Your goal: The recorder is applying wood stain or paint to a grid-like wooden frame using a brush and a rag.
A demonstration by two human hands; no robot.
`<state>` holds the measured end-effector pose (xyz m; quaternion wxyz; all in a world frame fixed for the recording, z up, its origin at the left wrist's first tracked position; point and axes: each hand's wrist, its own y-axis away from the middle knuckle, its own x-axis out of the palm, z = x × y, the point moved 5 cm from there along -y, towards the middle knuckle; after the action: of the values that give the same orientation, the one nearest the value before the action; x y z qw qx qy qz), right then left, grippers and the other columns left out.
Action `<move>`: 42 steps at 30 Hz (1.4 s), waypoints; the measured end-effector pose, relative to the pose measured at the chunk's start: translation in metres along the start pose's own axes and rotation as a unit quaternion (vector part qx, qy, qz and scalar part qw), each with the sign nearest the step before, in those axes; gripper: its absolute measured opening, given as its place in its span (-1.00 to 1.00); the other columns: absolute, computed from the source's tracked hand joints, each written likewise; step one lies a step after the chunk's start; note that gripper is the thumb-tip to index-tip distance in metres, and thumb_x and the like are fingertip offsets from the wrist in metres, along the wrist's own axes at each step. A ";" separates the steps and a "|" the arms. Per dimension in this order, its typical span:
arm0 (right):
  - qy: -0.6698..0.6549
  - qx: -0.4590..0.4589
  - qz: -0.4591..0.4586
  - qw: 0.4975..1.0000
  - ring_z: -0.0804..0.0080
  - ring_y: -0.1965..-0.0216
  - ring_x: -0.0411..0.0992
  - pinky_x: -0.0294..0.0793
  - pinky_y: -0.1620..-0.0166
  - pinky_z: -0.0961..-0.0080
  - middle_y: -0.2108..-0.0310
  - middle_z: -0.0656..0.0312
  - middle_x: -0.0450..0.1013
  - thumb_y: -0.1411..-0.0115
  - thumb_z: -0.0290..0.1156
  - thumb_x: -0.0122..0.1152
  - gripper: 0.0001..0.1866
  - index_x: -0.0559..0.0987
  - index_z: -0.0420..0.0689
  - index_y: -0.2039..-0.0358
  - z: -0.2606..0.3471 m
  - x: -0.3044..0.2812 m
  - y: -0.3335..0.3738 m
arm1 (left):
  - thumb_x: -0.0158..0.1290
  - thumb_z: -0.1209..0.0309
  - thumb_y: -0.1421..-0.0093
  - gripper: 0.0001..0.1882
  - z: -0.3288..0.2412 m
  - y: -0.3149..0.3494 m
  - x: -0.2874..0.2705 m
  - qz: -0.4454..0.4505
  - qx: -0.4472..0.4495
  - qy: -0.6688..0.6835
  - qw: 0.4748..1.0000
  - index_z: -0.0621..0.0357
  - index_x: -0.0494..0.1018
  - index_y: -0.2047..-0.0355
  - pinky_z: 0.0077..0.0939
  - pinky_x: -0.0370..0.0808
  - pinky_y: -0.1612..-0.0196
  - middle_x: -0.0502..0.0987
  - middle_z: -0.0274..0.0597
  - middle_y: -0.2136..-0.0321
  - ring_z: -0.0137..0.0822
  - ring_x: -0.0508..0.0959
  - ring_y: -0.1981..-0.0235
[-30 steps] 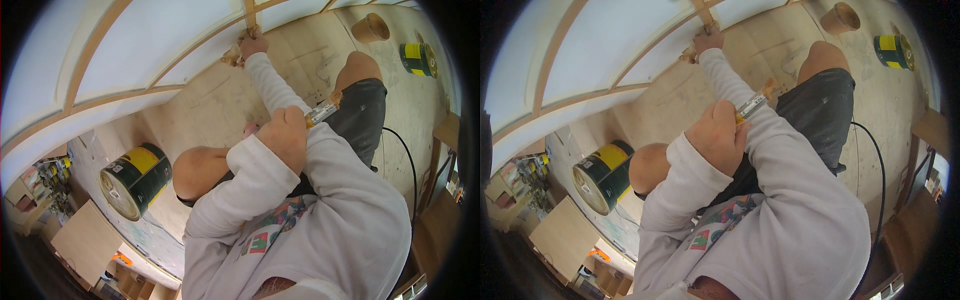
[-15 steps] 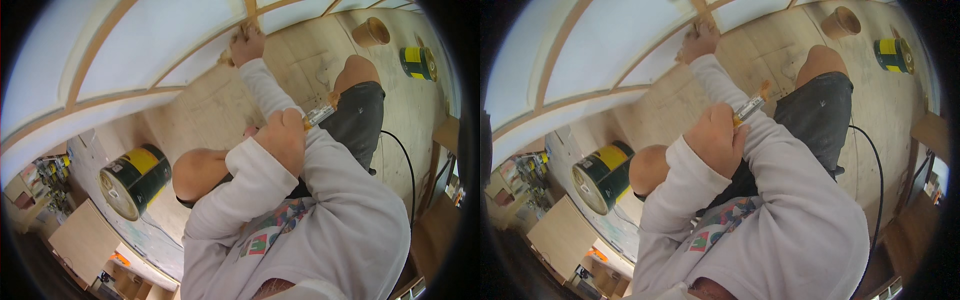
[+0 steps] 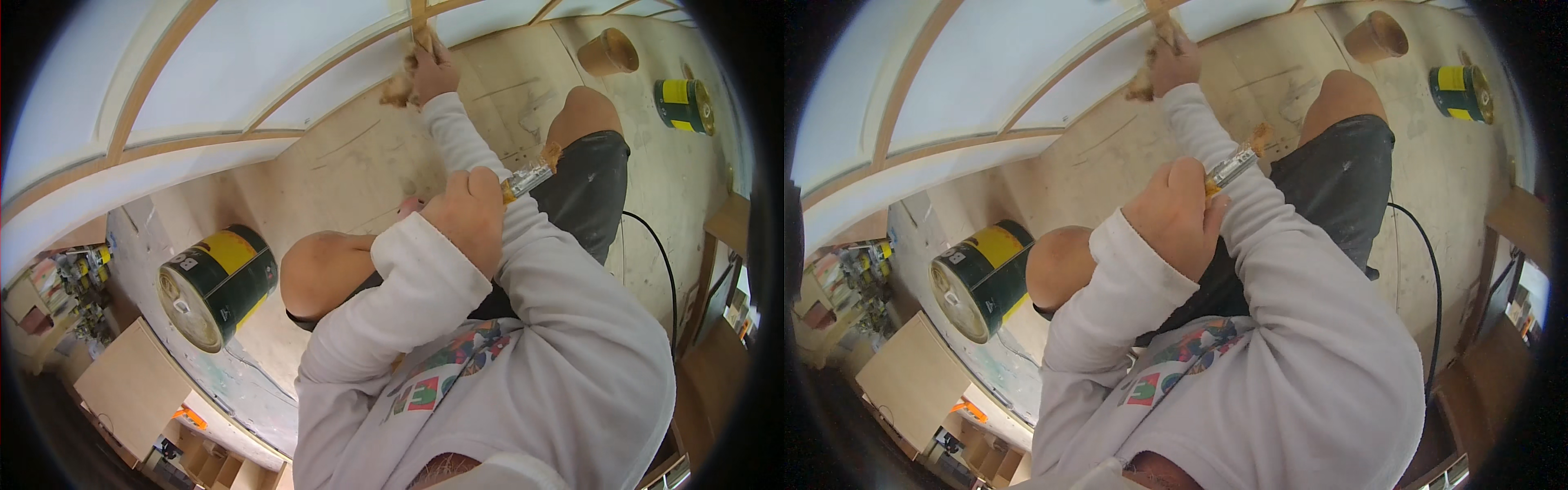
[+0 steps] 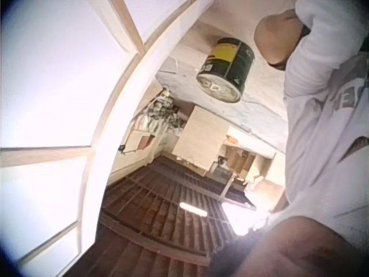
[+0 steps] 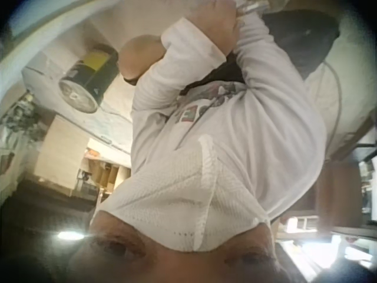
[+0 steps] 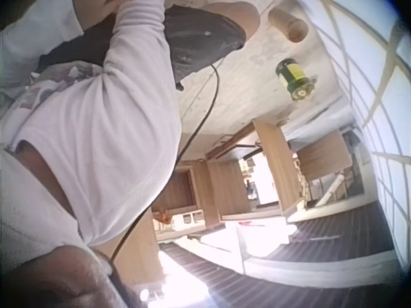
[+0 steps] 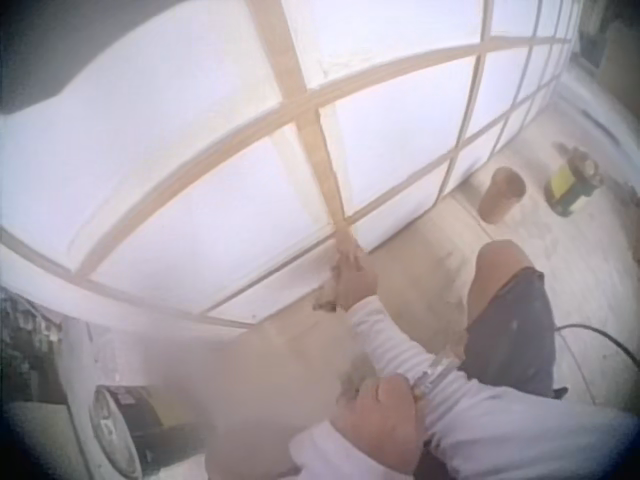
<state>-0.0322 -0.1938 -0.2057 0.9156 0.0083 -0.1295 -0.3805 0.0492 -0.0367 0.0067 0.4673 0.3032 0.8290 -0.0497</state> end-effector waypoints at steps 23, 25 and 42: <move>0.279 0.226 0.033 0.933 0.32 0.38 0.44 0.38 0.31 0.45 0.37 0.09 0.49 -0.06 -0.29 0.08 -0.68 0.50 -0.27 0.26 -0.153 -0.028 -0.049 | 0.07 0.51 0.06 -0.75 -0.003 0.004 0.006 -0.004 -0.015 0.043 0.999 0.30 0.19 0.47 -0.32 0.37 0.44 0.30 0.02 0.51 -0.02 0.37 0.44; 0.179 0.204 -0.022 0.962 0.43 0.43 0.42 0.38 0.37 0.48 0.43 0.15 0.49 -0.05 -0.35 0.07 -0.72 0.51 -0.28 0.29 -0.141 -0.031 -0.046 | 0.07 0.51 0.06 -0.75 -0.003 0.006 0.002 -0.004 -0.007 0.046 0.999 0.30 0.20 0.47 -0.33 0.37 0.44 0.29 0.02 0.51 -0.02 0.37 0.45; 0.245 0.097 -0.008 0.965 0.12 0.25 0.44 0.36 0.13 0.37 0.34 -0.06 0.48 0.00 -0.21 0.13 -0.65 0.56 -0.25 0.33 -0.079 -0.033 -0.059 | 0.07 0.53 0.09 -0.75 -0.004 0.004 0.001 -0.002 0.012 0.034 0.999 0.32 0.21 0.47 -0.40 0.38 0.39 0.26 -0.02 0.52 -0.07 0.36 0.42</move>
<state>-0.0757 -0.2195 -0.2967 0.9112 0.1913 0.0624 -0.3596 0.0483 -0.0314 0.0093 0.4353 0.3081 0.8444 -0.0504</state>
